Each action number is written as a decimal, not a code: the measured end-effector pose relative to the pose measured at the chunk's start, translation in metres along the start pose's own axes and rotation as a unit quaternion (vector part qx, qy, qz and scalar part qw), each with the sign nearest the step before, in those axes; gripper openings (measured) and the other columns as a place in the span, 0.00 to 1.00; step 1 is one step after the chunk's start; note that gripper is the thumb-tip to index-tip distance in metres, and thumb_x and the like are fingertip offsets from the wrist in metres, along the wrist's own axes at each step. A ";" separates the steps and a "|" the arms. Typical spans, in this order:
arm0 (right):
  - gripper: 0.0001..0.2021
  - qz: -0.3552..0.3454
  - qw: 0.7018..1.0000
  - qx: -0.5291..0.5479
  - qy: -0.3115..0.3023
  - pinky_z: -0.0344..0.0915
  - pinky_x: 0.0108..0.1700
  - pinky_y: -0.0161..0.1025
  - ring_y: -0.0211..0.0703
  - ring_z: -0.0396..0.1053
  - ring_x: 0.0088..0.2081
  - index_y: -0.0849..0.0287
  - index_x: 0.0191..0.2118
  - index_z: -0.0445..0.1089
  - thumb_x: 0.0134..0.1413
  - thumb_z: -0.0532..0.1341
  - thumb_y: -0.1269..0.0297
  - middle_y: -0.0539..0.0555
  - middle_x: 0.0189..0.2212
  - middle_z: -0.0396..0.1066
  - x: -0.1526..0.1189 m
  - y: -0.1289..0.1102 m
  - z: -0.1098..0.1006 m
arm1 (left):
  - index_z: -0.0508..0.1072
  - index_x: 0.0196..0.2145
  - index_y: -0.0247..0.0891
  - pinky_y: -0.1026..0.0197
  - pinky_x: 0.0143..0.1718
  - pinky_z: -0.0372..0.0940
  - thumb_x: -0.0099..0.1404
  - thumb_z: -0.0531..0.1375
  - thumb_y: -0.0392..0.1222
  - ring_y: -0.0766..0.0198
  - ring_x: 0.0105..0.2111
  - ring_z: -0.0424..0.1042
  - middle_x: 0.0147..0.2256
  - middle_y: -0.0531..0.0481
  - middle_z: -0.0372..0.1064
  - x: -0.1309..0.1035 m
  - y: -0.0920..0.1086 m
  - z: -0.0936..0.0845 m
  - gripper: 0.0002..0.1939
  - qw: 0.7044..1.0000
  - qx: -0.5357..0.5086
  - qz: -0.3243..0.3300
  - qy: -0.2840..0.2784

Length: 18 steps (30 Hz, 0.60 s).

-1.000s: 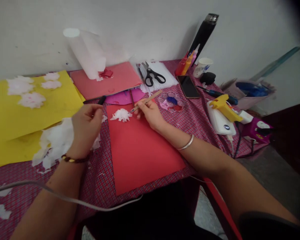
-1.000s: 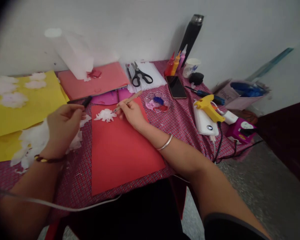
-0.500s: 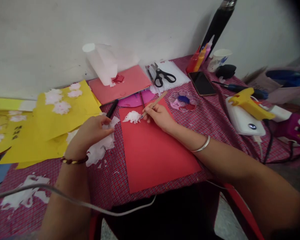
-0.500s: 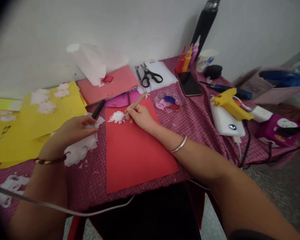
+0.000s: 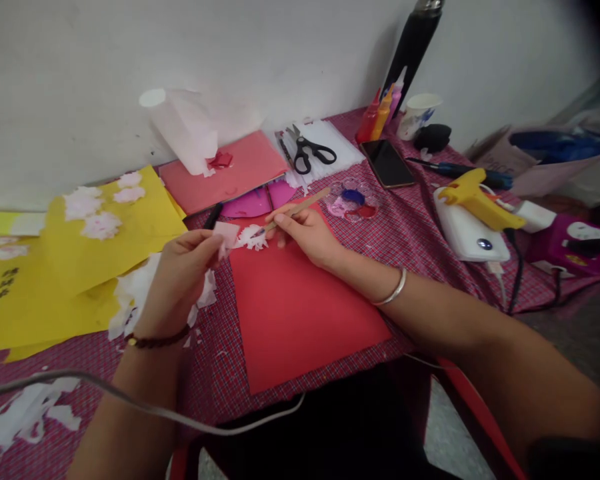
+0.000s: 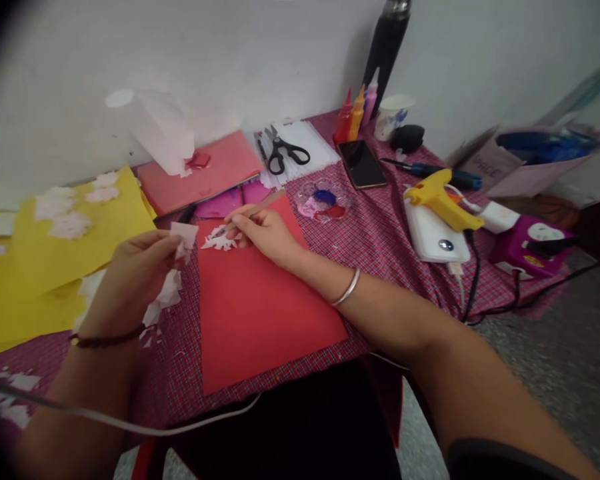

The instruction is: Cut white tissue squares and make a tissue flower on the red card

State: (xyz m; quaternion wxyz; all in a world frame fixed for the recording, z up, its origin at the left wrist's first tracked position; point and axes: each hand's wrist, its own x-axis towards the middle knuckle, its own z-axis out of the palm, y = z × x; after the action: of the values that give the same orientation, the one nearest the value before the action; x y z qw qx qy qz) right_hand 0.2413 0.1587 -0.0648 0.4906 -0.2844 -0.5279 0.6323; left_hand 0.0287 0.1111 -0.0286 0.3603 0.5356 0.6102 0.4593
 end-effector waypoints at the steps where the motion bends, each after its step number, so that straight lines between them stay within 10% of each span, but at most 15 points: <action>1: 0.14 -0.002 1.000 0.004 -0.007 0.65 0.26 0.31 0.31 0.67 0.22 0.59 0.37 0.72 0.61 0.62 0.52 0.49 0.27 0.76 -0.002 -0.002 0.002 | 0.74 0.22 0.42 0.60 0.24 0.55 0.57 0.64 0.44 0.66 0.20 0.60 0.19 0.53 0.64 -0.002 0.000 0.007 0.08 0.998 -0.044 -0.024 -0.040; 5: 0.12 0.006 1.000 -0.003 -0.028 0.65 0.27 0.31 0.32 0.68 0.24 0.58 0.37 0.72 0.62 0.63 0.54 0.50 0.29 0.76 -0.008 -0.006 0.006 | 0.74 0.22 0.41 0.62 0.21 0.55 0.51 0.67 0.43 0.68 0.18 0.61 0.19 0.53 0.66 -0.008 -0.001 0.027 0.06 0.986 -0.101 -0.073 -0.114; 18: 0.15 -0.027 0.999 -0.015 -0.041 0.65 0.26 0.30 0.31 0.68 0.24 0.60 0.38 0.70 0.63 0.61 0.51 0.50 0.28 0.75 -0.002 0.010 -0.003 | 0.77 0.23 0.38 0.66 0.23 0.55 0.49 0.67 0.40 0.70 0.21 0.61 0.20 0.54 0.67 -0.010 -0.001 0.029 0.04 0.990 -0.112 -0.084 -0.030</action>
State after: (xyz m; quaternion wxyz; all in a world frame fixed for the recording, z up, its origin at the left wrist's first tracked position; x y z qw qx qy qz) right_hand 0.2420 0.1581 -0.0752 0.4811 -0.2509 -0.5644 0.6221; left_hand 0.0572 0.1068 -0.0389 0.4733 0.4524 0.5870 0.4762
